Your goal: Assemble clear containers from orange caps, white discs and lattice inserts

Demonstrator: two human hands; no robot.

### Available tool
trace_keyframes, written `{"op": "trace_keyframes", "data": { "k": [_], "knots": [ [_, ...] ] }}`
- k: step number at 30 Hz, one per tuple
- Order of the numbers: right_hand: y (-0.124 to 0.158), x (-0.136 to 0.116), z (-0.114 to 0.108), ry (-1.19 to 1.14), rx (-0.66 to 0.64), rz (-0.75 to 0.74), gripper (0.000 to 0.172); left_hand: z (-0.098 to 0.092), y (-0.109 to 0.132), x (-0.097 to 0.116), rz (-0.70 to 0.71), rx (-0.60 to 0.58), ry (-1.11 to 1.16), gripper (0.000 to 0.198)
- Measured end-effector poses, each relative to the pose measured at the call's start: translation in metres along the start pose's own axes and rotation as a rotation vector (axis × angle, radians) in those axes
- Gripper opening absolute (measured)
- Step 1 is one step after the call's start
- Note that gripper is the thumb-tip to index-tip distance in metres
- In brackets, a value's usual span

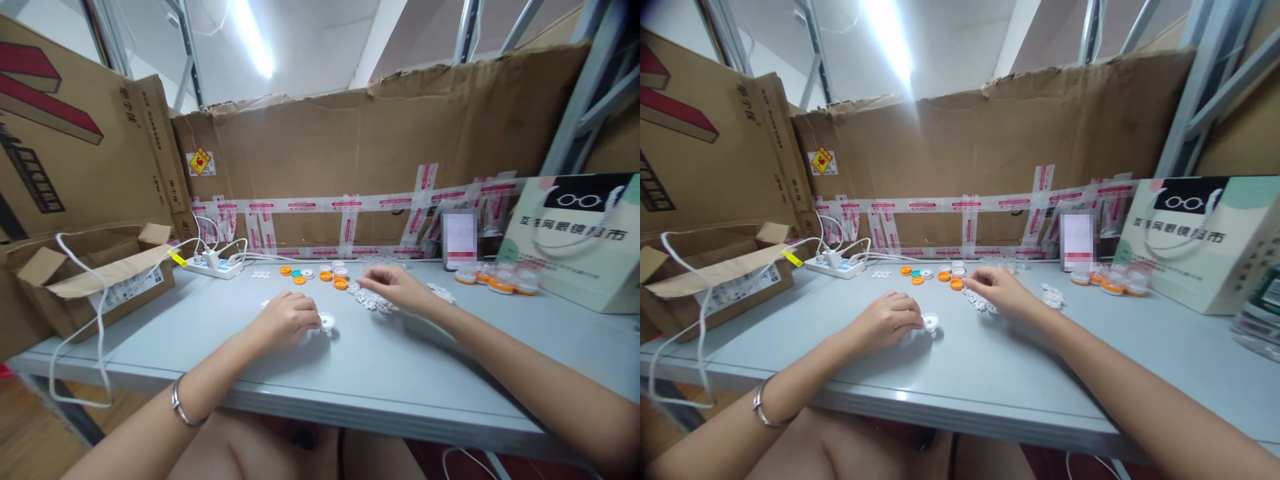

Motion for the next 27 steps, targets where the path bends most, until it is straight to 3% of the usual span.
{"op": "trace_keyframes", "data": {
  "k": [3, 5, 9, 18, 24, 27],
  "knots": [
    [0.004, -0.025, 0.033, -0.066, -0.146, -0.089, 0.034, 0.008, 0.0, 0.003, 0.031, -0.009, -0.072, 0.02],
    [0.008, -0.036, 0.05, -0.095, -0.226, -0.138, 0.04, 0.013, 0.0, 0.004, 0.042, -0.025, -0.114, 0.021],
    [0.014, -0.041, 0.072, -0.129, -0.334, -0.21, 0.035, 0.016, 0.002, 0.003, 0.015, -0.035, -0.114, 0.017],
    [0.011, -0.03, 0.077, -0.191, -0.323, -0.132, 0.033, 0.013, 0.003, 0.004, -0.001, -0.005, -0.099, 0.02],
    [0.011, -0.031, 0.079, -0.184, -0.333, -0.108, 0.032, 0.021, 0.005, 0.009, -0.017, -0.023, -0.05, 0.02],
    [0.012, -0.031, 0.079, -0.174, -0.327, -0.095, 0.033, 0.009, 0.006, 0.005, -0.037, -0.025, 0.085, 0.021]
  ]
}}
Point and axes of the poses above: each hand's wrist, its own y-axis away from the middle knuckle, its own z-axis out of the palm, x = y × z, the point moved 8 cm from there along -y, towards the middle knuckle, and after that the axes turned 10 degrees about -z, right-handed, at the moved point
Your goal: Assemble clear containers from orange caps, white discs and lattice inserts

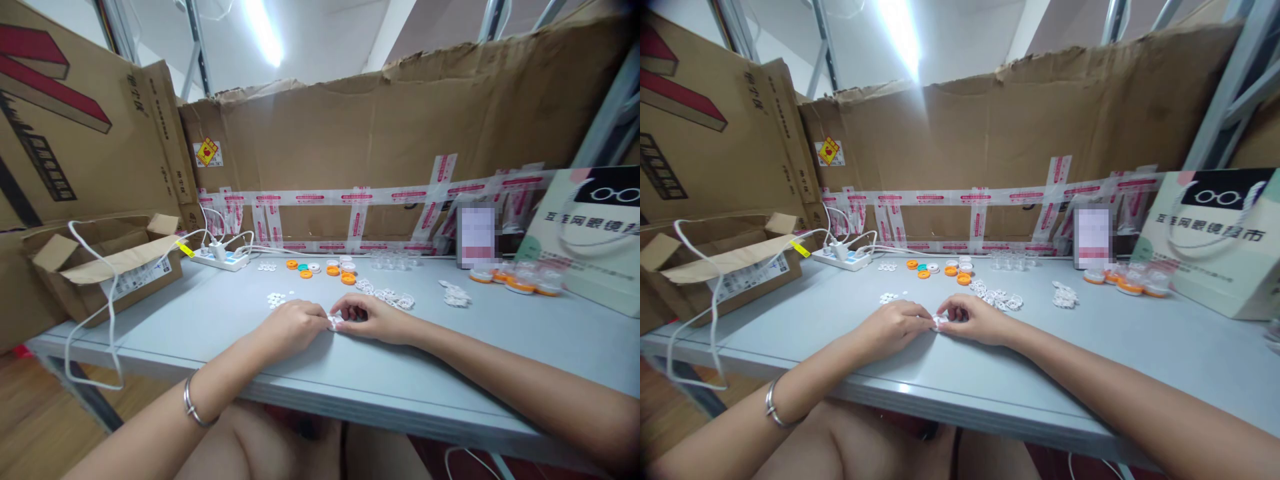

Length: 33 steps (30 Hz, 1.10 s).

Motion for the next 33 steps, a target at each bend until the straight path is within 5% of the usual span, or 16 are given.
{"op": "trace_keyframes", "data": {
  "k": [3, 6, 9, 11, 18, 33],
  "knots": [
    [0.001, 0.001, 0.0, 0.011, 0.022, 0.021, 0.034, -0.04, 0.004, -0.039, -0.17, 0.13, 0.201, 0.02],
    [0.001, 0.002, -0.001, 0.017, 0.034, 0.037, 0.033, -0.069, 0.023, -0.116, -0.568, 0.175, 0.105, 0.019],
    [-0.001, 0.003, -0.001, 0.018, 0.033, 0.047, 0.034, -0.073, 0.042, -0.171, -0.704, 0.129, 0.026, 0.017],
    [-0.001, 0.004, 0.0, 0.019, 0.027, 0.053, 0.035, -0.063, 0.048, -0.189, -0.73, 0.057, 0.009, 0.016],
    [0.0, 0.003, 0.001, 0.011, 0.022, 0.068, 0.037, -0.032, 0.044, -0.181, -0.696, -0.093, -0.032, 0.019],
    [-0.001, 0.003, 0.001, 0.021, 0.021, 0.063, 0.038, -0.023, 0.038, -0.183, -0.668, -0.115, -0.16, 0.022]
  ]
}}
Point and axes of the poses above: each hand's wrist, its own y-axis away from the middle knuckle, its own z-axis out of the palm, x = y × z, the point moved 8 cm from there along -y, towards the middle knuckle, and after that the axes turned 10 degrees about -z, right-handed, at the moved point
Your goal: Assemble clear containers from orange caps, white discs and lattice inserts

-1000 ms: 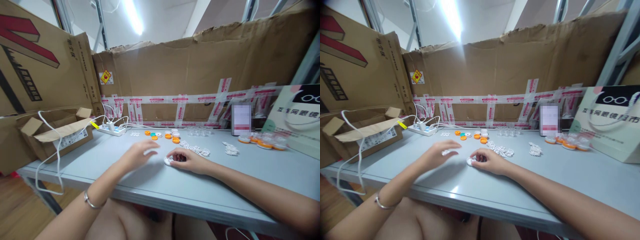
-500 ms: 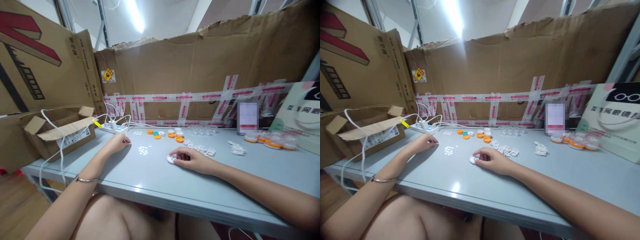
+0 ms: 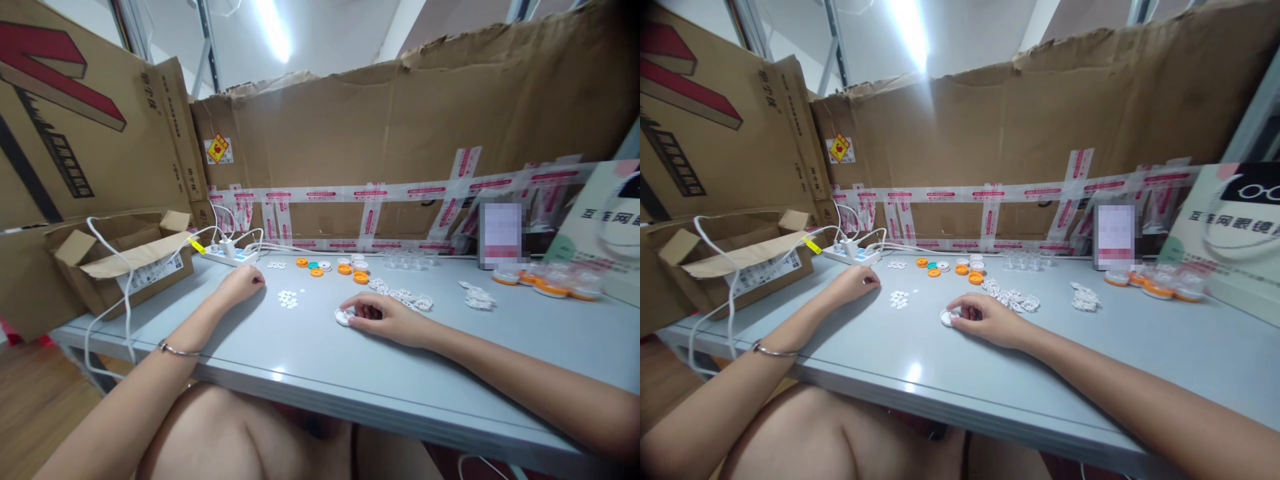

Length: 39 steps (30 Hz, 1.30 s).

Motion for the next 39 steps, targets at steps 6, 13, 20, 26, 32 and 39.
{"op": "trace_keyframes", "data": {
  "k": [6, 13, 20, 26, 32, 39],
  "knots": [
    [0.0, -0.001, 0.001, -0.01, -0.003, 0.004, 0.037, 0.002, -0.001, 0.0, 0.008, -0.013, -0.036, 0.018],
    [0.001, 0.0, 0.001, -0.03, -0.005, 0.011, 0.037, 0.007, -0.002, -0.001, 0.0, -0.005, -0.065, 0.019],
    [0.001, 0.0, 0.0, -0.035, -0.007, 0.015, 0.038, -0.003, 0.001, 0.001, -0.027, 0.051, 0.004, 0.013],
    [0.001, 0.0, 0.001, -0.036, 0.0, 0.008, 0.038, -0.007, 0.003, -0.001, -0.053, 0.098, 0.028, 0.011],
    [0.0, 0.002, 0.0, -0.047, 0.026, 0.013, 0.036, -0.011, 0.006, -0.001, -0.051, 0.117, 0.052, 0.008],
    [0.001, 0.003, 0.001, -0.063, 0.029, 0.016, 0.04, -0.01, 0.004, -0.003, -0.025, 0.115, 0.117, 0.006]
  ]
}}
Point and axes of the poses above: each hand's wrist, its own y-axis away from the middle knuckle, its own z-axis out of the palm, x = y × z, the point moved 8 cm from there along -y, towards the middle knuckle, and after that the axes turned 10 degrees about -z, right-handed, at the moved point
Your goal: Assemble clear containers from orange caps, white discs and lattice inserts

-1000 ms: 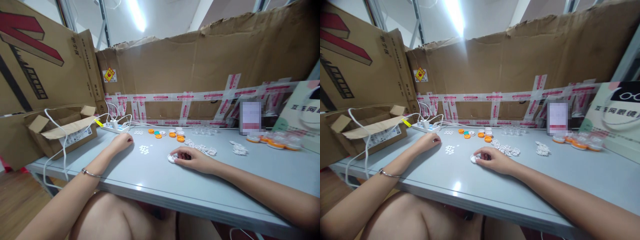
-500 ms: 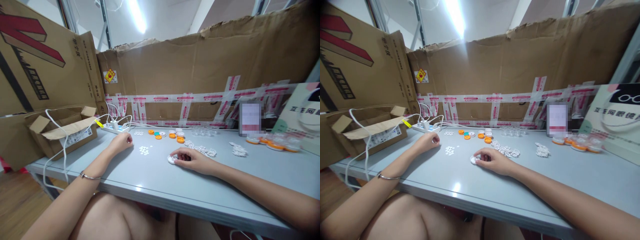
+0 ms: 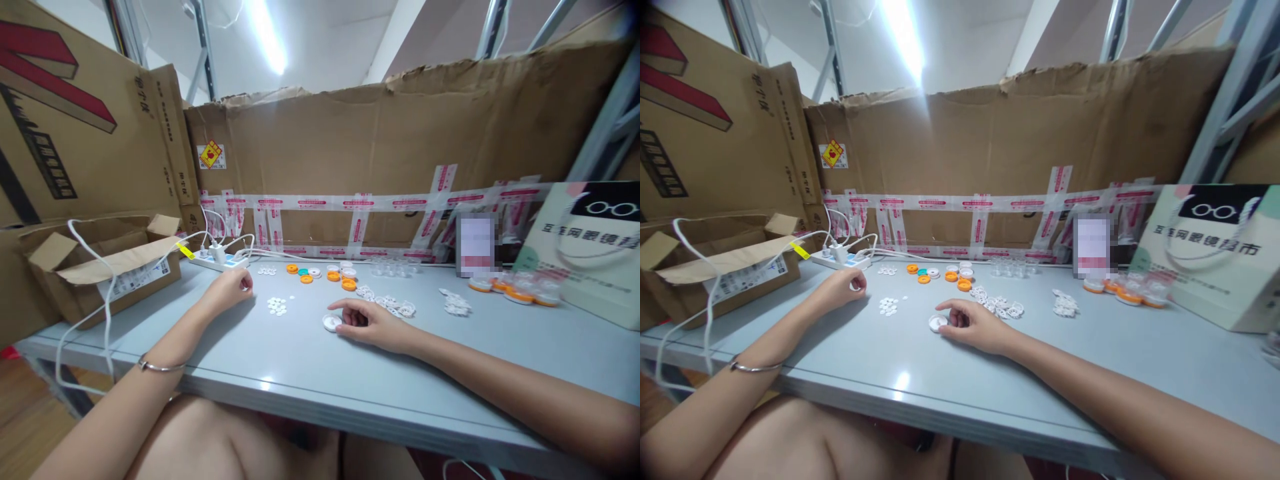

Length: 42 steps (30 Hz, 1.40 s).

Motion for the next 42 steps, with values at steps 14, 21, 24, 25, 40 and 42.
{"op": "trace_keyframes", "data": {
  "k": [14, 21, 24, 25, 40, 42],
  "knots": [
    [-0.002, 0.002, -0.001, 0.042, 0.007, -0.003, 0.033, -0.012, 0.002, 0.005, 0.034, 0.067, 0.186, 0.002],
    [-0.003, 0.001, -0.001, 0.036, 0.0, 0.009, 0.032, -0.027, 0.012, 0.043, 0.046, 0.032, 0.304, 0.006],
    [-0.003, 0.0, -0.001, 0.032, 0.002, 0.009, 0.03, -0.025, 0.018, 0.078, 0.089, -0.076, 0.371, 0.009],
    [-0.003, -0.001, -0.002, 0.032, 0.002, 0.005, 0.03, -0.021, 0.019, 0.091, 0.109, -0.137, 0.397, 0.01],
    [-0.003, 0.002, 0.0, 0.04, 0.006, -0.046, 0.029, 0.044, 0.021, 0.149, 0.181, -0.54, 0.514, 0.018],
    [-0.003, 0.003, 0.0, 0.037, 0.008, -0.048, 0.03, 0.046, 0.021, 0.147, 0.173, -0.54, 0.51, 0.02]
  ]
}}
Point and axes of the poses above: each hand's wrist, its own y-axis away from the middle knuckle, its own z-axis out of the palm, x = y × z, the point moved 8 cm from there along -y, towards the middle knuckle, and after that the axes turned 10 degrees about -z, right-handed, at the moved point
